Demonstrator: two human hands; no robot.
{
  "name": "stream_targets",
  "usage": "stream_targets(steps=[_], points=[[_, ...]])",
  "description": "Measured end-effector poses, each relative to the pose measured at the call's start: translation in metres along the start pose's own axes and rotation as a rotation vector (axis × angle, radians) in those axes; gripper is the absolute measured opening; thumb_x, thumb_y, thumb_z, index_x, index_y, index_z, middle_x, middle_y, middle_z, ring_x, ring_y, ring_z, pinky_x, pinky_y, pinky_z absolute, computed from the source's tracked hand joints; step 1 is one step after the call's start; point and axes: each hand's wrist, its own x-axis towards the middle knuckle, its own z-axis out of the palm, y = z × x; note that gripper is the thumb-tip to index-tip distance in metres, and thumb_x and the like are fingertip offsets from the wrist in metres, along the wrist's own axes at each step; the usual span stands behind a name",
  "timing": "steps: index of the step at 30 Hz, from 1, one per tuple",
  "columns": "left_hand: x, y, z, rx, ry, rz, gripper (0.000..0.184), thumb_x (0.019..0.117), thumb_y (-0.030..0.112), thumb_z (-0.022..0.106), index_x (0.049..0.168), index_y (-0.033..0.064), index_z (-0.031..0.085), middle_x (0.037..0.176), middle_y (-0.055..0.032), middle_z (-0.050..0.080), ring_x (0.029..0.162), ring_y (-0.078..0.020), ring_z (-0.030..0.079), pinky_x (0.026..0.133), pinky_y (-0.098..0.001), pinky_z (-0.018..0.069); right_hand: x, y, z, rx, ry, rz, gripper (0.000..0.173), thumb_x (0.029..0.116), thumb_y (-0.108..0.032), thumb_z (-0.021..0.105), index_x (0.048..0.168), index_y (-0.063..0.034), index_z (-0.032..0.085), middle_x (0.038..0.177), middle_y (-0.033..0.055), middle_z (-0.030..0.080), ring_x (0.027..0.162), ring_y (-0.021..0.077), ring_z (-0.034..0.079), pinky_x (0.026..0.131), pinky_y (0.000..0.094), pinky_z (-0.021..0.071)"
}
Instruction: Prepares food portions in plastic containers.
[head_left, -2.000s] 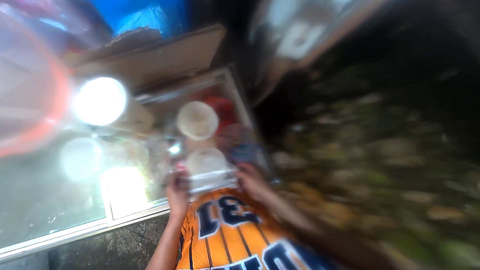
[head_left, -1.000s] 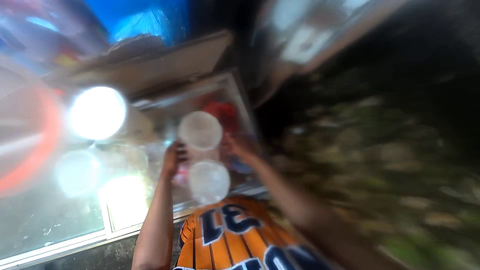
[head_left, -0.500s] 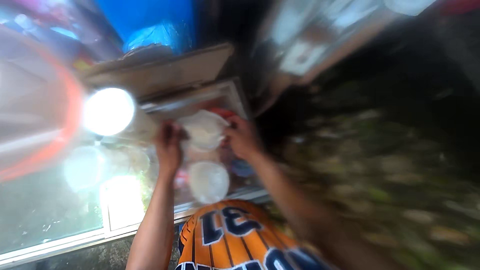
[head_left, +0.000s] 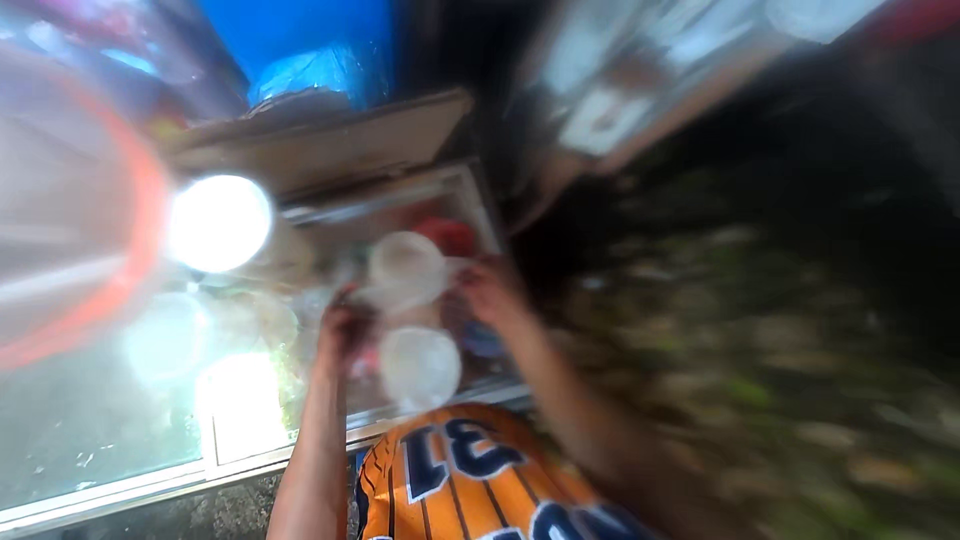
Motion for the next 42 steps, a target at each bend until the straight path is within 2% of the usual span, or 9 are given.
stream_targets(steps=[6, 11, 19, 21, 25, 28, 34, 38, 42], points=[[0.043, -0.036, -0.030, 0.554, 0.141, -0.030, 0.031, 0.0997, 0.006, 0.058, 0.130, -0.0015, 0.059, 0.092, -0.0089, 0.068, 0.072, -0.0160, 0.066, 0.068, -0.0345, 0.0596, 0.027, 0.067, -0.019, -0.370, -0.023, 0.017, 0.030, 0.1039, -0.026, 0.058, 0.122, -0.0021, 0.063, 0.097, 0.0115, 0.066, 0.074, 0.0173, 0.062, 0.062, 0.0341, 0.0537], [0.100, -0.031, -0.020, 0.542, 0.209, 0.146, 0.032, 0.1046, 0.006, 0.046, 0.133, 0.0038, 0.061, 0.090, -0.0048, 0.066, 0.069, -0.0096, 0.059, 0.065, -0.0285, 0.0540, 0.059, 0.049, 0.000, -0.713, -0.074, -0.368, 0.025, 0.1026, -0.019, 0.060, 0.116, -0.0008, 0.070, 0.103, 0.0131, 0.072, 0.094, 0.0171, 0.069, 0.089, 0.0379, 0.0576], [0.162, -0.002, 0.002, 0.908, 0.172, -0.111, 0.027, 0.1056, 0.026, 0.054, 0.111, 0.0045, 0.069, 0.089, -0.0047, 0.065, 0.074, -0.0093, 0.059, 0.069, -0.0299, 0.0520, 0.122, 0.022, 0.033, -0.777, -0.303, 0.003, 0.028, 0.1020, -0.029, 0.061, 0.109, -0.0037, 0.070, 0.092, 0.0115, 0.068, 0.076, 0.0175, 0.063, 0.070, 0.0363, 0.0548], [0.167, -0.001, -0.001, 0.887, 0.134, -0.200, 0.034, 0.1073, 0.029, 0.050, 0.120, 0.0020, 0.066, 0.109, -0.0118, 0.068, 0.096, -0.0166, 0.064, 0.087, -0.0384, 0.0544, 0.124, 0.021, 0.035, -0.737, -0.270, 0.152, 0.031, 0.1031, -0.031, 0.058, 0.113, -0.0027, 0.068, 0.096, 0.0129, 0.067, 0.079, 0.0190, 0.062, 0.070, 0.0370, 0.0535], [0.147, -0.002, -0.024, 0.513, 0.079, -0.270, 0.040, 0.1085, 0.034, 0.039, 0.130, 0.0076, 0.060, 0.113, -0.0091, 0.070, 0.099, -0.0199, 0.068, 0.084, -0.0415, 0.0580, 0.119, 0.032, -0.003, -0.426, -0.219, 0.269, 0.033, 0.1032, -0.033, 0.056, 0.120, -0.0062, 0.064, 0.097, 0.0108, 0.068, 0.078, 0.0195, 0.066, 0.068, 0.0364, 0.0575], [0.095, -0.008, -0.054, 0.382, 0.250, -0.211, 0.046, 0.1099, 0.038, 0.030, 0.139, 0.0099, 0.052, 0.115, -0.0126, 0.068, 0.096, -0.0272, 0.068, 0.080, -0.0483, 0.0579, 0.079, 0.032, -0.076, -0.326, -0.193, 0.203, 0.043, 0.1065, -0.036, 0.052, 0.140, -0.0080, 0.054, 0.119, 0.0137, 0.065, 0.093, 0.0241, 0.068, 0.080, 0.0406, 0.0597], [-0.065, -0.043, -0.098, 0.438, 0.395, -0.205, 0.035, 0.1095, 0.032, 0.031, 0.120, 0.0119, 0.057, 0.085, 0.0001, 0.064, 0.066, -0.0135, 0.062, 0.060, -0.0342, 0.0552, -0.052, 0.067, -0.250, -0.384, 0.163, 0.172, 0.041, 0.1075, -0.032, 0.050, 0.141, -0.0089, 0.053, 0.114, 0.0132, 0.067, 0.083, 0.0219, 0.067, 0.071, 0.0394, 0.0581], [-0.132, -0.091, -0.106, 0.413, -0.029, -0.337, 0.037, 0.1066, 0.034, 0.032, 0.100, 0.0274, 0.068, 0.075, 0.0095, 0.067, 0.063, -0.0076, 0.063, 0.061, -0.0307, 0.0550, -0.169, 0.127, -0.363, -0.536, 0.593, 0.262, 0.040, 0.1047, -0.030, 0.052, 0.140, -0.0116, 0.057, 0.120, 0.0165, 0.067, 0.096, 0.0283, 0.069, 0.083, 0.0473, 0.0575], [-0.177, -0.120, -0.070, 0.807, -0.598, -0.483, 0.023, 0.1005, 0.007, 0.045, 0.116, 0.0025, 0.062, 0.087, -0.0008, 0.065, 0.076, -0.0100, 0.064, 0.073, -0.0322, 0.0580, -0.304, 0.259, -0.404, -0.617, 0.899, 0.366, 0.049, 0.0983, -0.038, 0.058, 0.126, 0.0011, 0.066, 0.129, 0.0268, 0.064, 0.123, 0.0437, 0.059, 0.105, 0.0626, 0.0460]])
